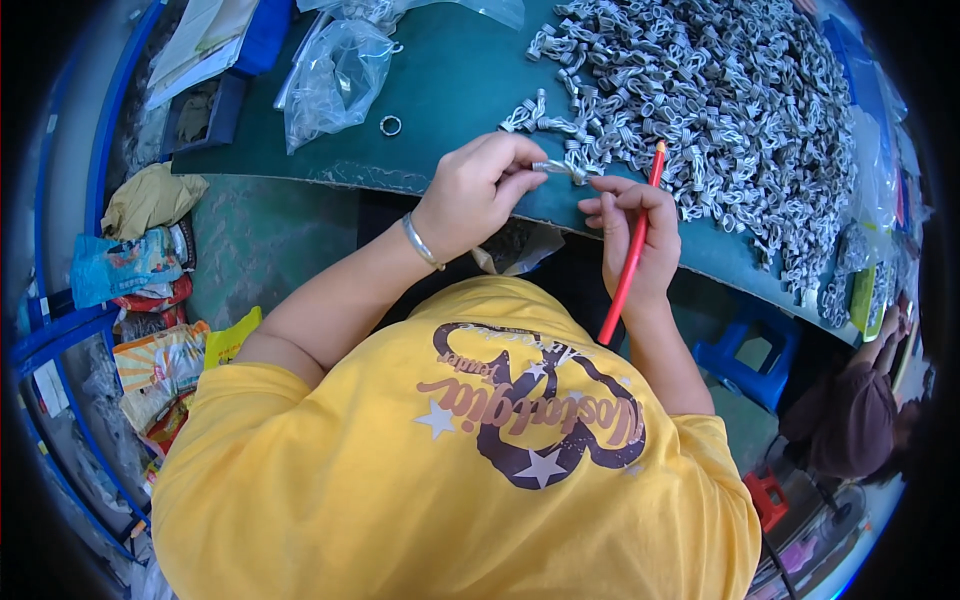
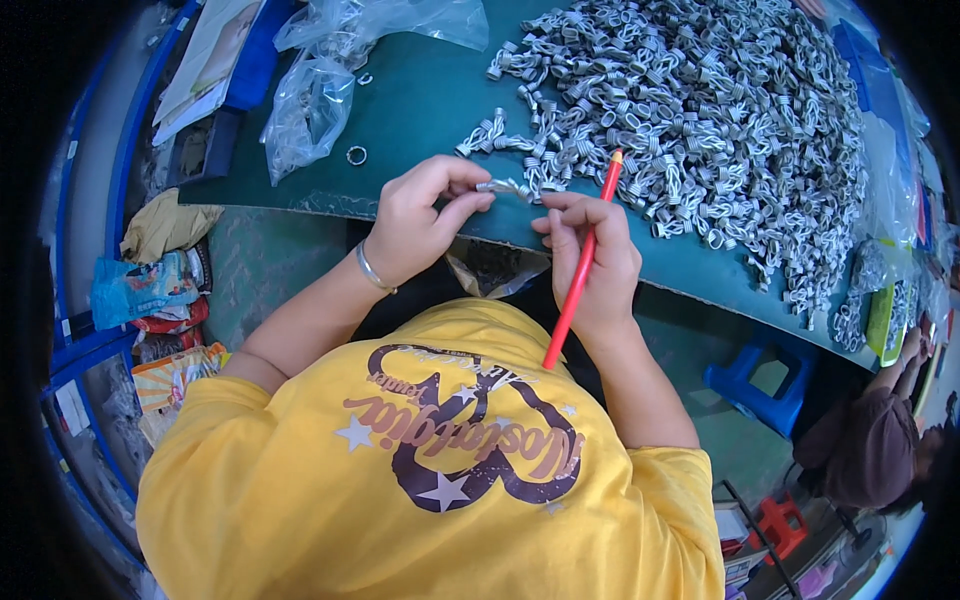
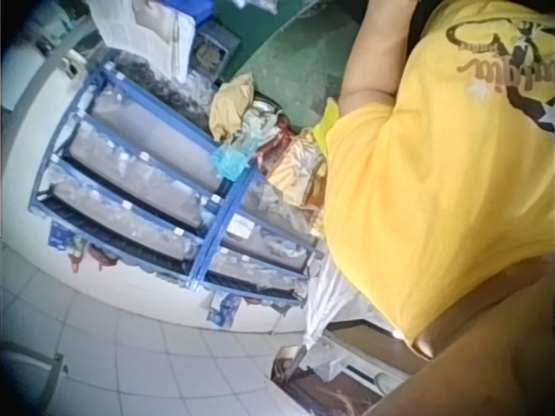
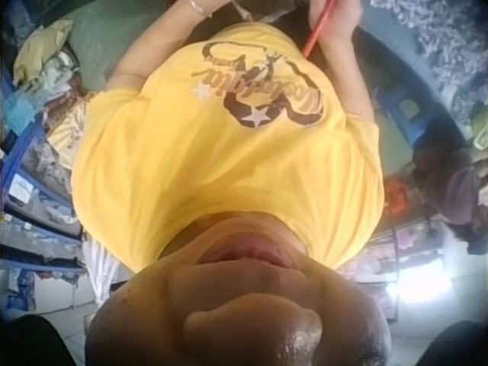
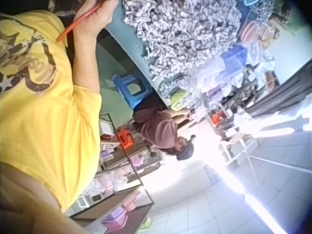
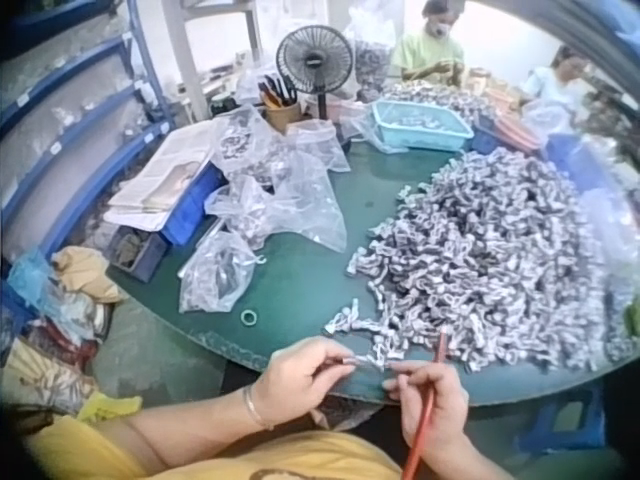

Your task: The person picks up and connects small silver-colored metal components by hand while using a red pencil as a secondary aid to align or position the pieces.

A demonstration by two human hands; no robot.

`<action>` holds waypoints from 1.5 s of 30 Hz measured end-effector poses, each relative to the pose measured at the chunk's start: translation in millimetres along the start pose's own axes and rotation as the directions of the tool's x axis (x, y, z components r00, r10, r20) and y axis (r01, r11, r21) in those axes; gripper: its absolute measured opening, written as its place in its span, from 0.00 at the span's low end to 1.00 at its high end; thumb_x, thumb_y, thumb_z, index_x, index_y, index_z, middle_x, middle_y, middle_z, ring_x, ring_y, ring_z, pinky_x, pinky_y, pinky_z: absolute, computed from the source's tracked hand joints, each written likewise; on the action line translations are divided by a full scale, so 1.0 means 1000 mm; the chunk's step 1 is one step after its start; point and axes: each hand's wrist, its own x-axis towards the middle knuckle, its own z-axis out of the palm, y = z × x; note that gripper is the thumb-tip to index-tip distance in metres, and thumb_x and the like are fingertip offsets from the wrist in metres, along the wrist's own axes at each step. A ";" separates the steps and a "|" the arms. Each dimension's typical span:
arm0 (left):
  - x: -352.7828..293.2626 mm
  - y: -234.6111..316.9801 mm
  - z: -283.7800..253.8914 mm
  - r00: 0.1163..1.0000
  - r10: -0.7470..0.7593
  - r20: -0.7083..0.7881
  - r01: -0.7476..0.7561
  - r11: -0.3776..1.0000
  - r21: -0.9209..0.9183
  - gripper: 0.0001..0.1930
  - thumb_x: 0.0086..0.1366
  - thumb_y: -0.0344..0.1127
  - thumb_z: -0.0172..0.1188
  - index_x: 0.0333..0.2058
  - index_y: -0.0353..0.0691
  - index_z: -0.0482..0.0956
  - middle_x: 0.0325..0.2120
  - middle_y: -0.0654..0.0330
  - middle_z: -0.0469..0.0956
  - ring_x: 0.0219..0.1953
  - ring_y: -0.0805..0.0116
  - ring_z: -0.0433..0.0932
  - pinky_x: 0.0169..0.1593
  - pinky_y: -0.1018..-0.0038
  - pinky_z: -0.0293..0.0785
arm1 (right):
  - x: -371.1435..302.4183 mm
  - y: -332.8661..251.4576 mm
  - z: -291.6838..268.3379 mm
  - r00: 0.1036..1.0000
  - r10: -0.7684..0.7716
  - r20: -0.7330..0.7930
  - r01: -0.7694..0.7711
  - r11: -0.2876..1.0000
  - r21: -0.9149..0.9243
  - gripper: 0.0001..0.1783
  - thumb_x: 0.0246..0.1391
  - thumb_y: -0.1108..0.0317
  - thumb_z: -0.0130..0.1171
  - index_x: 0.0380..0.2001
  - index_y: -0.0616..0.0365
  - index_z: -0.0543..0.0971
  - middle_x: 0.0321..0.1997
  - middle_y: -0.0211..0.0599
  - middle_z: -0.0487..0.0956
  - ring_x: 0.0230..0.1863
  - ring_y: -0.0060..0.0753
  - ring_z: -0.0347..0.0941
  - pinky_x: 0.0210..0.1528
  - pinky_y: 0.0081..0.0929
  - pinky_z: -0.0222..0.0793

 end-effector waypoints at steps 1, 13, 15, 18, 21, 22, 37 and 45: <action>-0.004 0.002 -0.001 0.995 0.095 -0.038 -0.094 0.995 0.025 0.08 0.50 0.21 0.63 0.30 0.34 0.75 0.28 0.55 0.78 0.29 0.67 0.79 0.32 0.78 0.75 | 0.001 -0.002 0.002 0.998 0.064 0.023 -0.065 0.997 0.051 0.08 0.53 0.81 0.53 0.31 0.62 0.65 0.36 0.44 0.77 0.29 0.22 0.76 0.29 0.14 0.71; -0.025 0.010 -0.009 0.944 -0.289 0.160 0.329 0.807 -0.490 0.11 0.56 0.20 0.59 0.40 0.28 0.74 0.31 0.58 0.77 0.31 0.75 0.78 0.35 0.83 0.75 | -0.001 -0.006 0.008 0.993 -0.021 0.117 0.000 0.984 0.181 0.12 0.49 0.84 0.56 0.30 0.61 0.63 0.36 0.48 0.77 0.30 0.23 0.73 0.33 0.16 0.72; -0.027 0.009 -0.009 0.963 -0.238 0.130 0.271 0.825 -0.496 0.11 0.55 0.20 0.59 0.39 0.29 0.74 0.30 0.58 0.77 0.30 0.75 0.78 0.35 0.83 0.75 | -0.001 -0.010 0.009 0.992 0.040 0.117 -0.072 0.957 0.283 0.12 0.50 0.84 0.55 0.31 0.60 0.63 0.36 0.48 0.76 0.30 0.23 0.73 0.32 0.16 0.72; -0.028 0.008 -0.010 0.990 -0.101 0.099 0.131 0.919 -0.371 0.12 0.54 0.20 0.60 0.39 0.30 0.74 0.30 0.59 0.76 0.31 0.75 0.78 0.35 0.84 0.75 | 0.001 -0.011 0.006 0.946 0.251 0.203 -0.315 0.853 0.416 0.10 0.51 0.84 0.52 0.30 0.60 0.63 0.37 0.48 0.76 0.30 0.23 0.73 0.31 0.15 0.72; -0.029 0.012 -0.009 0.998 -0.015 0.058 0.038 0.905 -0.423 0.13 0.52 0.20 0.62 0.38 0.30 0.75 0.30 0.59 0.76 0.31 0.76 0.77 0.32 0.84 0.74 | -0.002 0.003 0.005 0.938 0.201 0.282 -0.329 0.770 0.547 0.10 0.52 0.84 0.51 0.30 0.59 0.63 0.36 0.48 0.76 0.29 0.24 0.73 0.31 0.16 0.72; -0.028 0.014 -0.010 0.998 -0.017 0.057 0.040 0.905 -0.423 0.13 0.52 0.20 0.62 0.38 0.30 0.75 0.30 0.59 0.76 0.31 0.76 0.77 0.32 0.84 0.74 | -0.003 0.005 0.005 0.937 0.202 0.285 -0.332 0.769 0.546 0.10 0.52 0.84 0.51 0.30 0.59 0.63 0.36 0.48 0.76 0.29 0.24 0.73 0.31 0.16 0.72; -0.041 0.010 -0.011 0.990 -0.061 0.125 0.113 0.881 -0.459 0.11 0.53 0.16 0.59 0.36 0.29 0.74 0.36 0.54 0.73 0.34 0.74 0.76 0.36 0.82 0.75 | -0.008 -0.008 0.008 0.973 -0.194 0.126 0.126 0.899 0.419 0.26 0.39 0.88 0.62 0.36 0.58 0.60 0.45 0.54 0.70 0.43 0.39 0.75 0.46 0.30 0.74; -0.053 0.001 -0.016 0.972 -0.107 0.209 0.182 0.907 -0.379 0.11 0.52 0.19 0.61 0.36 0.31 0.75 0.37 0.55 0.73 0.32 0.76 0.75 0.34 0.83 0.74 | -0.012 -0.005 0.008 0.971 -0.149 0.189 0.108 0.972 0.209 0.21 0.39 0.84 0.65 0.32 0.58 0.63 0.36 0.47 0.77 0.37 0.33 0.75 0.38 0.22 0.72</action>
